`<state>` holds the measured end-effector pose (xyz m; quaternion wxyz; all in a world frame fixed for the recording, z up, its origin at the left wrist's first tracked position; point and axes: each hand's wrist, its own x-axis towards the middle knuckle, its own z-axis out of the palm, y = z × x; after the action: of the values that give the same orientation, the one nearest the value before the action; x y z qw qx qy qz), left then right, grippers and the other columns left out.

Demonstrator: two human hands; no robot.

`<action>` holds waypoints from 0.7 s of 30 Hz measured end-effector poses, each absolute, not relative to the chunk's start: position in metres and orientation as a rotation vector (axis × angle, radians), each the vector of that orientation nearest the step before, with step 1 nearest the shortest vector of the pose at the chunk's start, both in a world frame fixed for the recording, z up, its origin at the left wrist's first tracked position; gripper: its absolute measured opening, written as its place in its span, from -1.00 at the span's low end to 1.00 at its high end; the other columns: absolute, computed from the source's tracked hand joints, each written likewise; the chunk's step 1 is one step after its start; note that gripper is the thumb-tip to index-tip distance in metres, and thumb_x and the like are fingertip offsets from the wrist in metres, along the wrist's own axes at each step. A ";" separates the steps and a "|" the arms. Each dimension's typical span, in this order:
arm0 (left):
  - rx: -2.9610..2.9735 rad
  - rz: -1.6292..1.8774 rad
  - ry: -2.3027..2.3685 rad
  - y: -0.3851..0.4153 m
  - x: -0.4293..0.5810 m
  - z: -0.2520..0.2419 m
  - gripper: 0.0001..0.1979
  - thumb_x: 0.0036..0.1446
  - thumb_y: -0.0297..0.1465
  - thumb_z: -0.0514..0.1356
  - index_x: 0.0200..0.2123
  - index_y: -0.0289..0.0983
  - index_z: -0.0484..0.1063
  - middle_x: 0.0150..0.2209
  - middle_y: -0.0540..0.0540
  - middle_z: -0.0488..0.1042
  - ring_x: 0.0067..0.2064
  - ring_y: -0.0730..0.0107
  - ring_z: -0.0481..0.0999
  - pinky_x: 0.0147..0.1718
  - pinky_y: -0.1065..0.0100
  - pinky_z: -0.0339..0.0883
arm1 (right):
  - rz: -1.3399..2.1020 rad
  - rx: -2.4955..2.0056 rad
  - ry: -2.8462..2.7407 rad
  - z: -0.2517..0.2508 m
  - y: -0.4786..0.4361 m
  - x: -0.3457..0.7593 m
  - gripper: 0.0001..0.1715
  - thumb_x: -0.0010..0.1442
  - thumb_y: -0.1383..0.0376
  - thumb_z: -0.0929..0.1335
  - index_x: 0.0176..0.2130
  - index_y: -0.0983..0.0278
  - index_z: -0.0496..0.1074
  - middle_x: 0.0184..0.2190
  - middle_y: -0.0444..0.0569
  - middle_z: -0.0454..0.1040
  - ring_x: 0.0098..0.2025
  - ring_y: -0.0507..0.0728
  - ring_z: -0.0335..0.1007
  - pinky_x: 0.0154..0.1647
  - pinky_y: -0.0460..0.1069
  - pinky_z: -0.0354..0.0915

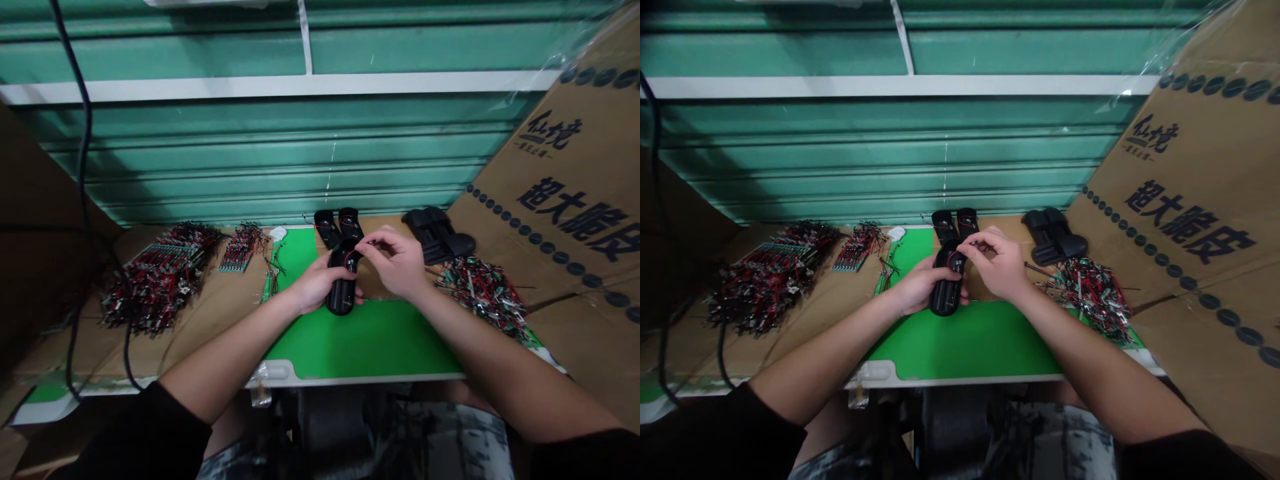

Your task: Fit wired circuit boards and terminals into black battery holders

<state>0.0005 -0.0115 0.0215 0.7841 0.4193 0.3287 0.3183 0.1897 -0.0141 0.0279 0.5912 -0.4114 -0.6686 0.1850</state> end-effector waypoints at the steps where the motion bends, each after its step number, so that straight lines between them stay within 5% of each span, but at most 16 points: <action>1: 0.907 0.681 0.703 -0.012 0.002 0.021 -0.48 -0.02 -0.45 0.40 0.01 -0.25 0.32 -0.41 -0.07 0.58 -0.42 0.12 0.67 -0.34 0.06 0.64 | 0.382 -0.934 -1.578 0.028 -0.014 0.189 -0.87 0.28 0.22 0.54 -0.32 0.19 0.64 -0.39 -0.08 0.59 -0.32 0.14 0.48 -0.25 0.07 0.43; 13: 0.881 0.563 0.639 -0.012 -0.001 0.020 -0.65 0.11 -0.24 0.33 -0.11 -0.30 0.41 -0.39 -0.18 0.61 -0.40 0.06 0.68 -0.33 0.05 0.63 | 0.091 -0.885 -1.678 0.015 -0.007 0.190 -0.96 0.33 0.29 0.54 -0.22 0.15 0.71 -0.34 -0.05 0.53 -0.24 0.20 0.46 -0.16 0.14 0.40; 17: 0.858 0.491 0.648 -0.008 -0.003 0.019 -0.56 0.24 -0.05 0.18 -0.24 -0.37 0.50 -0.43 -0.31 0.61 -0.38 0.06 0.67 -0.29 0.10 0.62 | -0.020 -0.861 -1.797 0.015 -0.003 0.196 -0.91 0.35 0.25 0.52 -0.22 0.18 0.72 -0.31 -0.01 0.49 -0.23 0.19 0.43 -0.18 0.14 0.40; 21: 0.887 0.607 0.726 -0.006 -0.003 0.019 -0.58 0.26 -0.12 0.12 -0.20 -0.39 0.53 -0.46 -0.30 0.61 -0.43 0.06 0.66 -0.39 0.17 0.58 | -0.003 -0.864 -1.934 0.019 -0.004 0.199 -0.76 0.44 0.23 0.41 -0.17 0.20 0.72 -0.27 0.03 0.50 -0.24 0.19 0.44 -0.21 0.12 0.39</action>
<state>-0.0031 -0.0063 0.0194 0.7969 0.4132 0.3382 0.2826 0.1990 -0.0044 0.0195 0.4895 -0.3555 -0.7962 -0.0011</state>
